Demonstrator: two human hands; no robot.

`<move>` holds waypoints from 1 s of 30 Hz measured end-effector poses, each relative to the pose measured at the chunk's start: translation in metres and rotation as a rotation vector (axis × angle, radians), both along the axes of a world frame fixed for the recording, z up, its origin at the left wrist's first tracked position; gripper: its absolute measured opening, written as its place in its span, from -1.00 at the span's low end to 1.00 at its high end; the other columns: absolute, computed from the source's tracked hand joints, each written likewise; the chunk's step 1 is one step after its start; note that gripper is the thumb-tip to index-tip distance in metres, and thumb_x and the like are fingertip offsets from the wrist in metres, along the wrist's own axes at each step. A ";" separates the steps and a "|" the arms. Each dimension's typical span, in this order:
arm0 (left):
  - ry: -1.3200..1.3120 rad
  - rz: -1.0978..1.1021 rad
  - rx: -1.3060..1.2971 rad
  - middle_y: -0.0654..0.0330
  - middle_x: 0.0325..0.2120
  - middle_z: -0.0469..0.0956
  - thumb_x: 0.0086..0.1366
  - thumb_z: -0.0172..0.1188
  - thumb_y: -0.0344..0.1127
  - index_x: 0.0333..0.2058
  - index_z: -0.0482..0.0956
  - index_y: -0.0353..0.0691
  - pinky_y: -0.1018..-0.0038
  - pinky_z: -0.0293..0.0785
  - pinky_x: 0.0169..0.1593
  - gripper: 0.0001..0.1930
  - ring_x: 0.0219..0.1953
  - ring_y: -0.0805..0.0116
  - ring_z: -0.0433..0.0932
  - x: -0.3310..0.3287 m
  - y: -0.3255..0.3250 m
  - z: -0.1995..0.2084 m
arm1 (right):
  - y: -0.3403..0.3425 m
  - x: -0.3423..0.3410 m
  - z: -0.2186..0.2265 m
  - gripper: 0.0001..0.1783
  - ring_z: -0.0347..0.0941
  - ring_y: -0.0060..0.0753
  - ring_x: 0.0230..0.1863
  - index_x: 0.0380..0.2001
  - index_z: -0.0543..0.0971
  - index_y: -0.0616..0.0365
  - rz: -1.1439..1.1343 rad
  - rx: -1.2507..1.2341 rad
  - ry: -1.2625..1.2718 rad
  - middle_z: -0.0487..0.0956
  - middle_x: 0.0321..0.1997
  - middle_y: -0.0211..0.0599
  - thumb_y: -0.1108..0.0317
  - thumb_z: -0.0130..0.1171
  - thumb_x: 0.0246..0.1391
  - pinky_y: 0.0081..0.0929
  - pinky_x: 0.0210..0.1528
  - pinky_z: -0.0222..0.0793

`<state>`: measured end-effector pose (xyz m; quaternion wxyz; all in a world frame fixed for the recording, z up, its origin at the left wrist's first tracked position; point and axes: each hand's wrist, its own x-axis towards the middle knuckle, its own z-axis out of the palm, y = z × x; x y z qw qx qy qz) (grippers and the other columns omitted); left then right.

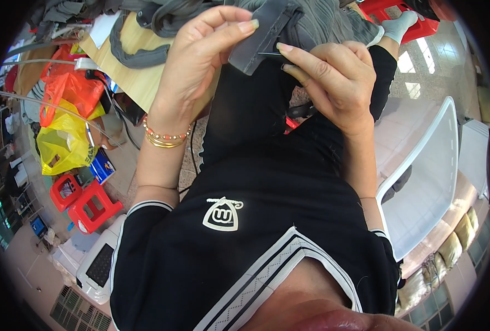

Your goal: Trimming excess fabric and removing hooks from textile components in a factory setting.

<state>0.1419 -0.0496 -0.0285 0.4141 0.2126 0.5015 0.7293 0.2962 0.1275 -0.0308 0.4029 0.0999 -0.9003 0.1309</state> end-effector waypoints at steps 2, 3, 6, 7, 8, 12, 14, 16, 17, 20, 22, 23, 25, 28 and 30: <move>-0.037 0.052 0.022 0.30 -0.27 0.66 0.34 0.25 -0.43 -0.11 0.59 -0.28 0.71 0.43 -0.16 -0.83 -0.25 0.65 0.58 0.004 0.001 0.002 | 0.001 0.001 -0.002 -0.61 0.39 -0.58 -0.53 -0.12 0.73 -0.16 -0.004 -0.042 0.013 0.47 -0.52 -0.63 0.26 0.45 -0.12 -0.55 -0.35 0.15; -0.045 0.042 0.025 0.29 -0.27 0.66 0.34 0.24 -0.44 -0.10 0.59 -0.28 0.71 0.44 -0.14 -0.82 -0.24 0.65 0.58 0.003 -0.001 0.004 | 0.001 0.002 -0.004 -0.59 0.38 -0.57 -0.53 -0.11 0.72 -0.14 -0.004 -0.103 0.001 0.48 -0.52 -0.62 0.27 0.46 -0.13 -0.55 -0.35 0.15; 0.072 0.079 0.036 0.27 -0.24 0.65 0.33 0.23 -0.50 -0.08 0.57 -0.31 0.67 0.49 -0.06 -0.81 -0.19 0.59 0.59 0.007 -0.005 0.011 | -0.003 0.003 0.006 -0.50 0.33 -0.61 -0.52 -0.01 0.67 -0.03 0.069 -0.530 -0.090 0.43 -0.54 -0.54 0.32 0.48 -0.12 -0.55 -0.39 0.15; 0.265 0.117 -0.030 0.26 -0.23 0.64 0.33 0.23 -0.52 -0.08 0.57 -0.33 0.65 0.49 -0.05 -0.81 -0.19 0.60 0.58 0.013 -0.003 0.016 | -0.007 0.008 0.006 -0.37 0.27 -0.63 -0.49 0.11 0.60 0.05 0.101 -0.832 -0.165 0.36 -0.54 -0.50 0.34 0.49 -0.12 -0.56 -0.41 0.18; 0.363 0.091 -0.048 0.27 -0.23 0.63 0.32 0.24 -0.53 -0.09 0.58 -0.34 0.64 0.49 -0.07 -0.81 -0.18 0.61 0.57 0.020 -0.004 0.025 | -0.009 0.010 0.014 -0.32 0.25 -0.61 -0.48 0.15 0.58 0.07 0.127 -0.876 -0.201 0.34 -0.53 -0.50 0.34 0.49 -0.14 -0.57 -0.41 0.19; 0.812 -0.152 0.061 0.21 -0.28 0.65 0.20 0.36 -0.51 -0.15 0.64 -0.31 0.57 0.49 -0.15 -0.78 -0.25 0.49 0.60 0.023 -0.004 0.051 | 0.007 0.009 0.022 -0.53 0.38 -0.48 -0.45 -0.07 0.66 0.04 0.307 -0.706 -0.351 0.50 -0.50 -0.42 0.42 0.41 -0.16 -0.57 -0.39 0.30; 0.883 -0.182 0.180 0.18 -0.25 0.65 0.10 0.44 -0.47 -0.14 0.64 -0.27 0.41 0.49 0.00 -0.68 -0.12 0.27 0.61 0.020 0.005 0.051 | 0.010 0.013 0.015 -0.73 0.44 -0.47 -0.45 -0.25 0.67 0.10 0.324 -0.802 -0.316 0.59 -0.44 -0.41 0.46 0.39 -0.12 -0.57 -0.40 0.30; 1.219 -0.074 0.027 0.13 0.01 0.56 -0.02 0.47 -0.41 -0.05 0.60 -0.21 0.19 0.31 0.24 -0.51 0.16 0.01 0.45 0.028 0.016 0.057 | 0.015 0.023 0.019 -0.77 0.43 -0.55 -0.46 -0.30 0.65 0.15 0.366 -0.888 -0.174 0.61 -0.40 -0.44 0.53 0.38 -0.11 -0.60 -0.41 0.27; 1.333 -0.056 -0.030 0.13 0.05 0.54 -0.02 0.43 -0.44 -0.03 0.60 -0.19 0.18 0.30 0.25 -0.51 0.18 0.01 0.44 0.025 0.024 0.052 | 0.016 0.029 0.026 -0.77 0.42 -0.57 -0.46 -0.31 0.64 0.17 0.376 -0.935 -0.134 0.61 -0.39 -0.45 0.54 0.38 -0.12 -0.61 -0.42 0.27; 1.401 -0.070 -0.060 0.13 -0.01 0.57 0.00 0.28 -0.53 -0.11 0.61 -0.20 0.16 0.32 0.25 -0.61 0.20 -0.01 0.43 0.006 0.047 0.027 | 0.025 0.049 0.053 -0.72 0.44 -0.64 -0.38 -0.31 0.64 0.22 0.417 -0.937 -0.027 0.62 -0.33 -0.41 0.62 0.40 -0.19 -0.64 -0.37 0.28; 1.466 -0.110 -0.064 0.11 -0.10 0.62 0.04 0.19 -0.57 -0.23 0.59 -0.26 0.18 0.36 0.20 -0.74 0.13 -0.01 0.49 0.000 0.070 0.036 | 0.030 0.056 0.068 -0.74 0.50 -0.58 -0.33 -0.31 0.63 0.28 0.486 -1.026 0.160 0.63 -0.30 -0.33 0.59 0.44 -0.14 -0.63 -0.29 0.35; 1.464 -0.196 -0.028 0.10 -0.13 0.62 0.06 0.17 -0.57 -0.24 0.58 -0.26 0.19 0.38 0.16 -0.76 0.09 -0.01 0.51 -0.004 0.084 0.040 | 0.036 0.061 0.072 -0.75 0.52 -0.55 -0.32 -0.30 0.62 0.30 0.496 -1.033 0.241 0.63 -0.29 -0.30 0.57 0.44 -0.11 -0.62 -0.26 0.37; 1.366 -0.350 -0.063 0.02 -0.24 0.61 0.11 0.11 -0.56 -0.23 0.54 -0.28 0.18 0.45 0.00 -0.79 -0.10 -0.04 0.56 0.004 0.109 0.048 | 0.052 0.079 0.068 -0.76 0.52 -0.49 -0.28 -0.28 0.60 0.28 0.449 -1.090 0.379 0.61 -0.28 -0.24 0.36 0.38 0.07 -0.59 -0.23 0.38; 1.357 -0.442 -0.102 -0.12 -0.40 0.56 0.16 0.06 -0.58 -0.16 0.51 -0.30 0.16 0.49 -0.19 -0.75 -0.29 -0.13 0.59 0.006 0.137 0.051 | 0.066 0.112 0.077 -0.64 0.37 -0.41 -0.32 -0.18 0.50 0.25 0.292 -1.014 0.485 0.45 -0.34 -0.34 0.15 0.27 0.22 -0.51 -0.33 0.25; 1.321 -0.347 -0.034 -0.15 -0.41 0.55 0.17 0.03 -0.60 -0.15 0.51 -0.30 0.24 0.49 -0.21 -0.74 -0.29 -0.12 0.60 0.007 0.158 0.070 | 0.081 0.132 0.058 -0.61 0.39 -0.50 -0.32 -0.13 0.48 0.26 0.048 -1.098 0.588 0.46 -0.28 -0.37 0.13 0.26 0.24 -0.56 -0.23 0.29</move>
